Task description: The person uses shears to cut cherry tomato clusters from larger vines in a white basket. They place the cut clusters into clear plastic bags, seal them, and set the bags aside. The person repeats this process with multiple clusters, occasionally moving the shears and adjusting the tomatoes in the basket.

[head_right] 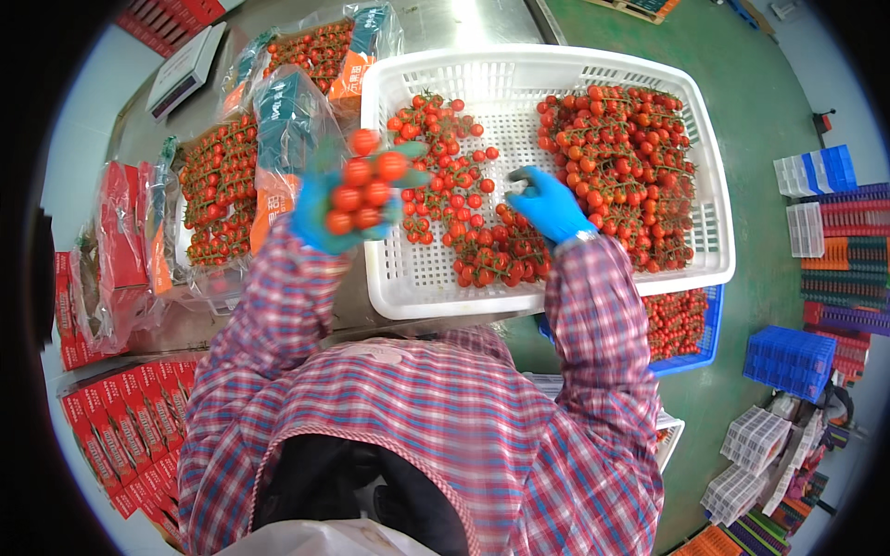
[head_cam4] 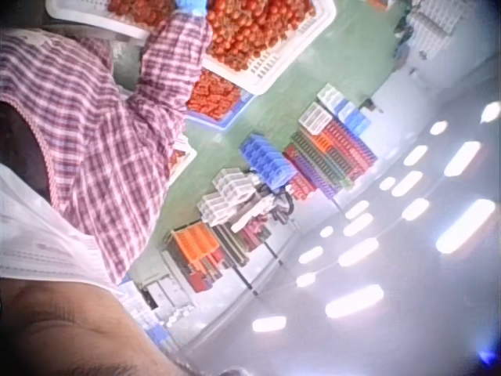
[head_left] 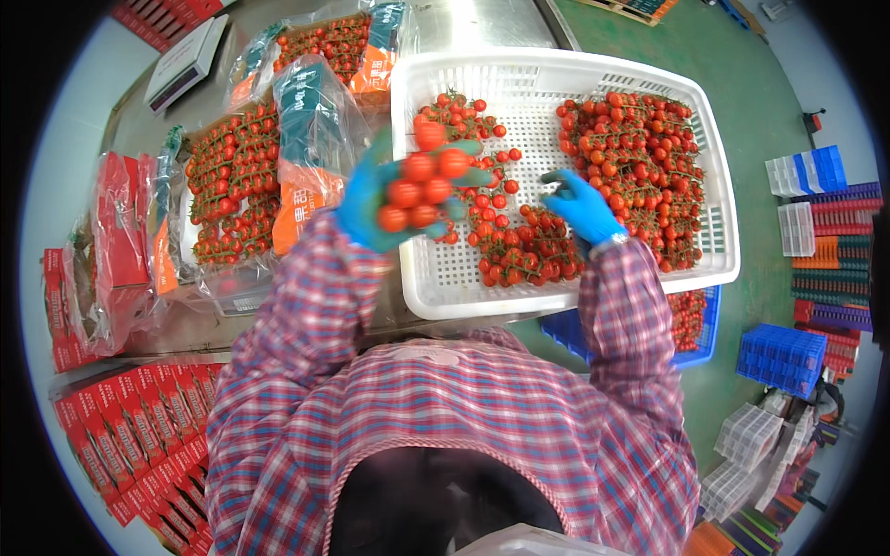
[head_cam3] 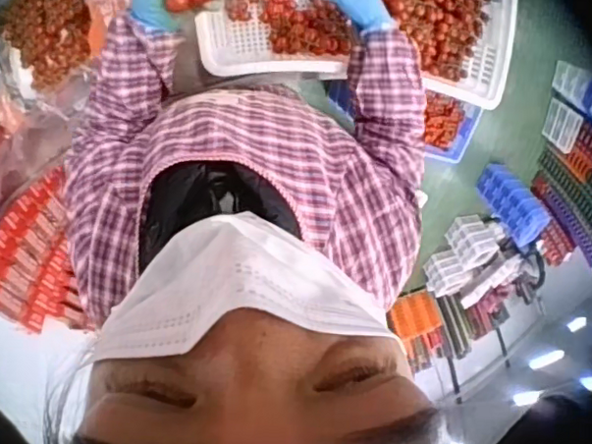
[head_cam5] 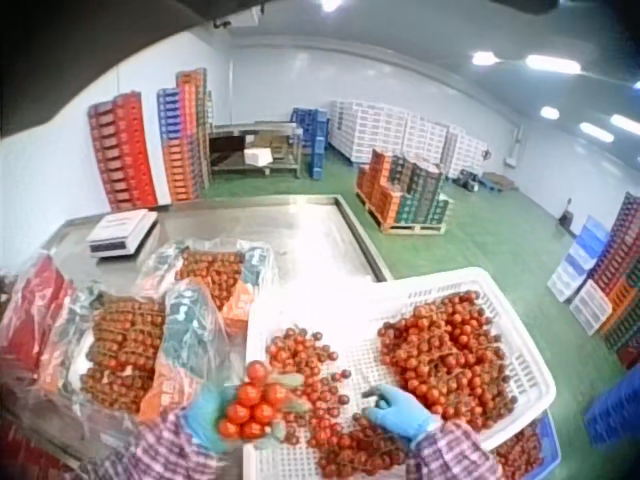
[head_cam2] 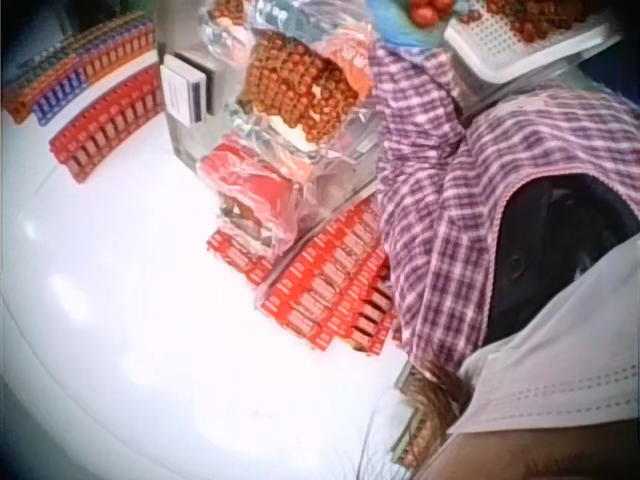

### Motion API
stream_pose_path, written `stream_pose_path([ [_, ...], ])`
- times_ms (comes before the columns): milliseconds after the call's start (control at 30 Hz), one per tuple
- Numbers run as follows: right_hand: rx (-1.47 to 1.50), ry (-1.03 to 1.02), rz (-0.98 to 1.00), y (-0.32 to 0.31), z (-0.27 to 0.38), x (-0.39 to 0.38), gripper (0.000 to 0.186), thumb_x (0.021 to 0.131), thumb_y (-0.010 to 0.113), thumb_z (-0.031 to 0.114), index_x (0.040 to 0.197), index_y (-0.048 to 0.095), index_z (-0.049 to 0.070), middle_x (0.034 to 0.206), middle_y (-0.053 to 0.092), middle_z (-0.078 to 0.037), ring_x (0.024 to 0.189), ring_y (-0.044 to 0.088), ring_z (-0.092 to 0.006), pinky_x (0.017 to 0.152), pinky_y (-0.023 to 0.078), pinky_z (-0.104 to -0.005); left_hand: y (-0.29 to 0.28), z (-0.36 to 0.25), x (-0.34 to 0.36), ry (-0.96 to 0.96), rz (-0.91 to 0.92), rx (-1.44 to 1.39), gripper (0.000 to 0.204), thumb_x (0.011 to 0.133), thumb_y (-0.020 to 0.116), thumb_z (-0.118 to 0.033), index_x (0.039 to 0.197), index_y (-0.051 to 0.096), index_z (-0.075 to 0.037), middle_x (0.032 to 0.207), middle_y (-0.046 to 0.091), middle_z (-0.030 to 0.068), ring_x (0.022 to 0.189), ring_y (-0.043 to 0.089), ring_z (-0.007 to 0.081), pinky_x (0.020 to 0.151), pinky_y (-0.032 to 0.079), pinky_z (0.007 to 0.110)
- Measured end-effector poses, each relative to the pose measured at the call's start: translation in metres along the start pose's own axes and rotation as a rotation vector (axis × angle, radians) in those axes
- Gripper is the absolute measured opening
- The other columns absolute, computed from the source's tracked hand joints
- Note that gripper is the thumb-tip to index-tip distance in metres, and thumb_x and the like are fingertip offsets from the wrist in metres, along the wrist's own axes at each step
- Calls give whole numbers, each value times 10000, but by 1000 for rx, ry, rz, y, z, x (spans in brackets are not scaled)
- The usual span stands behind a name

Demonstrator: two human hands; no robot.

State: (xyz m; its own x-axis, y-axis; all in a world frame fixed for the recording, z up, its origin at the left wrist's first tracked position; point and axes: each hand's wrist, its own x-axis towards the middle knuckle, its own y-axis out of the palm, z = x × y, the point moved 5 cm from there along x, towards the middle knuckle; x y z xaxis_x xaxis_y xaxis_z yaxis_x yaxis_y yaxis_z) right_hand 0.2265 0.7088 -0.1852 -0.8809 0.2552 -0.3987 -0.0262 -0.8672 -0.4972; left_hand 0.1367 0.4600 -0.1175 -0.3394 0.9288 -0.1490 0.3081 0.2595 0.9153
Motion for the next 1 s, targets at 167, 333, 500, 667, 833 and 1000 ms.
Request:
stream_pose_path([
  [167, -1048, -17, -177, 9, 28, 52, 442, 759, 655, 413, 994, 567, 50, 999, 566, -189, 917, 577, -331, 770, 486, -425, -34, -51, -130, 285, -18, 209, 833, 834, 609, -360, 1418, 105, -46, 1153, 516, 102, 634, 507, 144, 463, 414, 278],
  [333, -1195, -130, 203, 25, 11, 43, 269, 775, 590, 229, 1013, 619, 107, 1062, 580, -150, 976, 576, -316, 751, 503, -414, -68, -81, -259, 585, -69, 306, 809, 861, 577, -319, 1423, 65, -42, 1157, 542, 115, 579, 392, 107, 417, 339, 246],
  [500, -1346, -212, 228, 40, -26, 34, 253, 752, 576, 213, 984, 591, 115, 936, 624, -139, 869, 601, -325, 757, 488, -432, -96, -80, -326, 774, -216, 251, 762, 859, 572, -287, 1416, 114, -41, 1139, 512, 128, 590, 393, 113, 432, 333, 229],
  [667, -109, 78, 212, -2, -32, 33, 337, 833, 630, 297, 1055, 580, 48, 972, 636, -91, 935, 601, -237, 811, 475, -368, -95, -72, -343, 846, -246, 221, 798, 851, 580, -290, 1412, 81, -22, 1119, 525, 153, 595, 407, 125, 414, 357, 234],
  [833, 958, 113, 285, -12, 4, -2, 422, 897, 516, 341, 1205, 487, 55, 1014, 605, -107, 909, 616, -243, 750, 524, -380, -90, -64, -337, 870, -233, 207, 791, 852, 573, -283, 1419, 75, -45, 1123, 502, 156, 600, 408, 123, 413, 359, 232],
  [1000, 1379, 51, 591, 13, 54, -21, 641, 908, 443, 438, 1370, 264, 31, 1152, 535, -204, 1121, 490, -408, 886, 420, -612, -82, -56, -314, 839, -212, 201, 787, 851, 575, -270, 1420, 76, -55, 1112, 496, 128, 608, 400, 117, 430, 354, 233],
])
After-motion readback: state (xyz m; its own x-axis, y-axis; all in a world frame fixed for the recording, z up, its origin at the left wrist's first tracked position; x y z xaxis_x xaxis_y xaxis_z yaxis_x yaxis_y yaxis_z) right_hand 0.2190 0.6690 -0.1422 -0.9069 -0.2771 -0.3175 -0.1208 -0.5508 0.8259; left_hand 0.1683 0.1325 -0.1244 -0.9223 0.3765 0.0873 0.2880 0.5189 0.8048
